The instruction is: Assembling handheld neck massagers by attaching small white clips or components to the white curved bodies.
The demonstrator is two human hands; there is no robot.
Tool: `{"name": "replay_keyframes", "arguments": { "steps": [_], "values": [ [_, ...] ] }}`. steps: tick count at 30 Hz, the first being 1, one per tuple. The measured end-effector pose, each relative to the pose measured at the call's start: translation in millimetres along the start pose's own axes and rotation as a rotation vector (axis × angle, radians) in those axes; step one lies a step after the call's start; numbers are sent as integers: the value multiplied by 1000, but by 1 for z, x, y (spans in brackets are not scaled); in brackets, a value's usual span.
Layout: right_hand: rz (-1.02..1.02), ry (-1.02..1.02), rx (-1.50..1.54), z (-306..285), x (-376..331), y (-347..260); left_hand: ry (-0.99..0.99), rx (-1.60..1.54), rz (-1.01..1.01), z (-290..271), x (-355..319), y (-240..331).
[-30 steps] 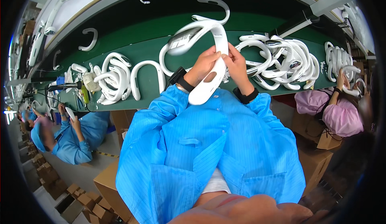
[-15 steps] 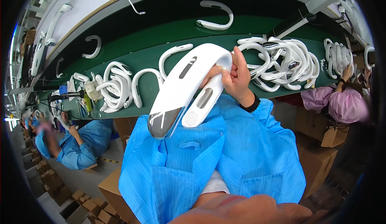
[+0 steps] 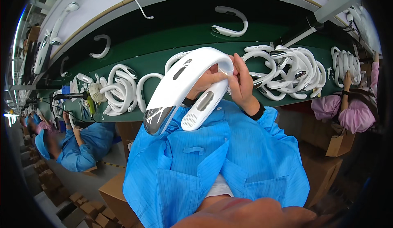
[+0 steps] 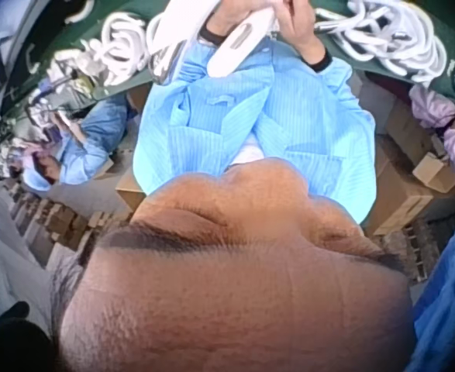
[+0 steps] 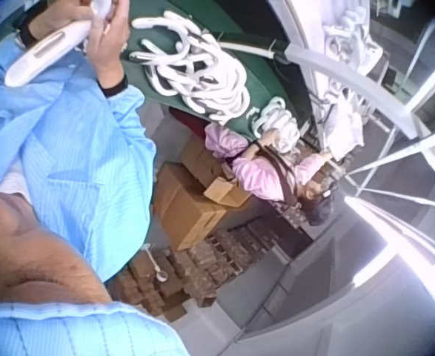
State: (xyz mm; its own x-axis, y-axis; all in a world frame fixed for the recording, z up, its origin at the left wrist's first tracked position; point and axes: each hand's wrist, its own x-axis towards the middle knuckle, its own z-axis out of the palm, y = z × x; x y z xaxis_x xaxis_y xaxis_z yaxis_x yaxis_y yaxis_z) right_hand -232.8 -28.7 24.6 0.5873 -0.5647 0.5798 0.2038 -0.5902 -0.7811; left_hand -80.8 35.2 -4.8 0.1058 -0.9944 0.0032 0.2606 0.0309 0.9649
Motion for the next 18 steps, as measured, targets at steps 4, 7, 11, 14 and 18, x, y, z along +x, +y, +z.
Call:
{"name": "replay_keyframes", "arguments": {
  "steps": [4,7,11,14,18],
  "values": [
    [33,-58,106,-3,8,-10,-38,-175,95,12,-3,28],
    [47,-102,-10,-3,9,-14,55,24,165,8,-4,24],
    [80,-96,-113,-6,20,-29,149,262,-58,17,-11,47],
    [259,-144,-95,-2,17,-21,-24,-284,77,22,0,36],
    [485,-103,141,0,3,15,52,-324,-58,23,10,4]
  ]
}}
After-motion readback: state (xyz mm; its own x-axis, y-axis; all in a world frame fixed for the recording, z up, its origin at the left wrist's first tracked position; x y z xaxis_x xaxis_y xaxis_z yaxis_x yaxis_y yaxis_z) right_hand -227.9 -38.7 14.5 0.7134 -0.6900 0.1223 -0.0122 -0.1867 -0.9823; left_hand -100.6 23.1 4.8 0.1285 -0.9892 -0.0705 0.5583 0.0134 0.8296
